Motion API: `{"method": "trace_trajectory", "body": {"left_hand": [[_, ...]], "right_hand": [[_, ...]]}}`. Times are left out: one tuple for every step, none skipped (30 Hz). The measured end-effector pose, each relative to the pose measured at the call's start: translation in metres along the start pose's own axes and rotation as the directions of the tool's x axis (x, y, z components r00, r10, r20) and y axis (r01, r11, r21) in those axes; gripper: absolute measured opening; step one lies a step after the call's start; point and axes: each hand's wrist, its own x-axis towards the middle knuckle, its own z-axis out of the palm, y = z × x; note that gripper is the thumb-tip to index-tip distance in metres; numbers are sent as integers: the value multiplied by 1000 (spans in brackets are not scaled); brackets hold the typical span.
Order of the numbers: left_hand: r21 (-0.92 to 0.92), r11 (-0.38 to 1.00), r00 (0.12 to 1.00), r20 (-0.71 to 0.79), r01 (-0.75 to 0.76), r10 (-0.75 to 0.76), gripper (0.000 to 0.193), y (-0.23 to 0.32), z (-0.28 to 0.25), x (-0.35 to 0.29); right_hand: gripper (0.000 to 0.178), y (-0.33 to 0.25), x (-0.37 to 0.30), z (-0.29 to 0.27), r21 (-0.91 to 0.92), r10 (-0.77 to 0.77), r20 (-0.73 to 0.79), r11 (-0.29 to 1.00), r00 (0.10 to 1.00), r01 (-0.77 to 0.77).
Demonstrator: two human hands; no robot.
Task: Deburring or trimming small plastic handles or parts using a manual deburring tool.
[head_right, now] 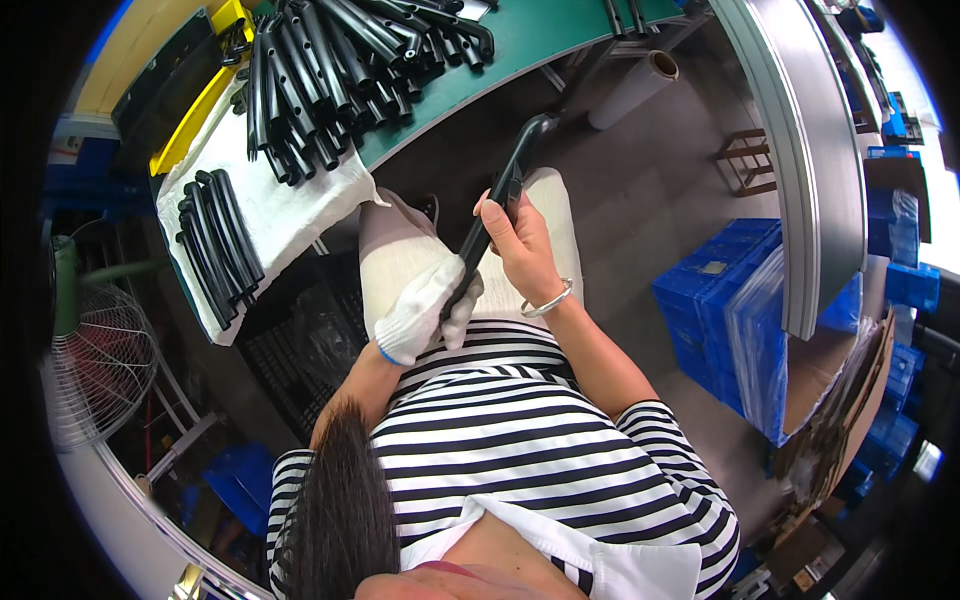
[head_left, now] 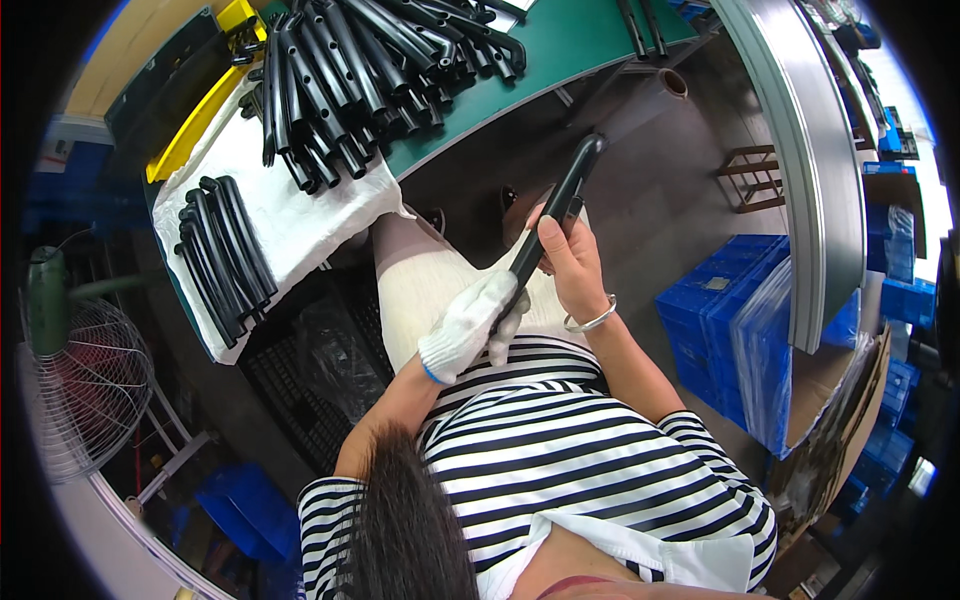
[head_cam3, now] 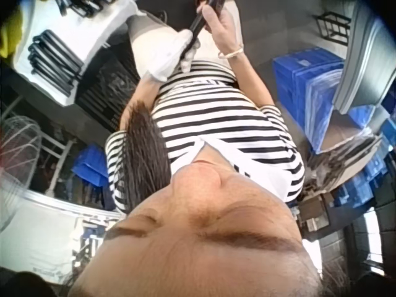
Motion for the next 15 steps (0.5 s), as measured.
{"method": "trace_trajectory", "body": {"left_hand": [[-4, 1000, 1000, -2, 2, -2, 35, 3, 2, 1], [46, 999, 1000, -5, 21, -21, 36, 5, 4, 3], [98, 995, 999, -1, 35, -36, 37, 7, 5, 4], [96, 995, 999, 4, 35, -36, 37, 6, 5, 4], [153, 988, 1000, 7, -6, 5, 36, 5, 5, 3], [210, 977, 999, 9, -44, 43, 36, 4, 6, 3], [250, 959, 991, 20, -131, 130, 26, 2, 10, 2], [248, 960, 991, 24, -130, 128, 26, -2, 11, 1], [190, 964, 982, 81, -185, 172, 23, -6, 10, 1], [128, 963, 967, 134, -236, 219, 23, -9, 9, 1], [111, 976, 966, 201, -187, 162, 35, -9, 5, 0], [109, 977, 966, 206, -184, 159, 35, -10, 3, 1], [72, 979, 955, 246, -191, 168, 38, -11, 2, 2], [35, 980, 942, 284, -196, 179, 41, -12, 1, 4], [35, 980, 942, 285, -194, 176, 41, -14, 0, 5]], "right_hand": [[24, -1, -2, 1, -1, -23, 9, 1000, 1000, 23], [24, -1, -3, 1, -2, -45, 17, 999, 999, 45], [24, -3, -4, -1, -7, -44, 15, 999, 999, 44], [25, -4, -4, -3, 43, -41, 45, 998, 998, 39], [26, -5, -5, -5, 92, -41, 74, 995, 996, 34], [26, -5, -4, -7, 90, -38, 70, 995, 997, 32], [27, -6, -2, -9, 123, -38, 71, 992, 997, 29], [29, -7, 0, -11, 155, -39, 72, 987, 997, 27], [30, -9, 0, -11, 137, -39, 64, 990, 997, 30], [30, -10, 0, -11, 136, -38, 58, 990, 998, 30], [30, -11, 1, -12, 132, -23, 64, 991, 998, 14], [30, -11, 0, -13, 126, -6, 70, 992, 997, -3], [29, -10, 1, -14, 129, -3, 72, 992, 997, -7], [29, -10, 0, -14, 127, -1, 68, 992, 998, -8], [29, -10, 1, -14, 110, 7, 70, 994, 998, -15]]}}
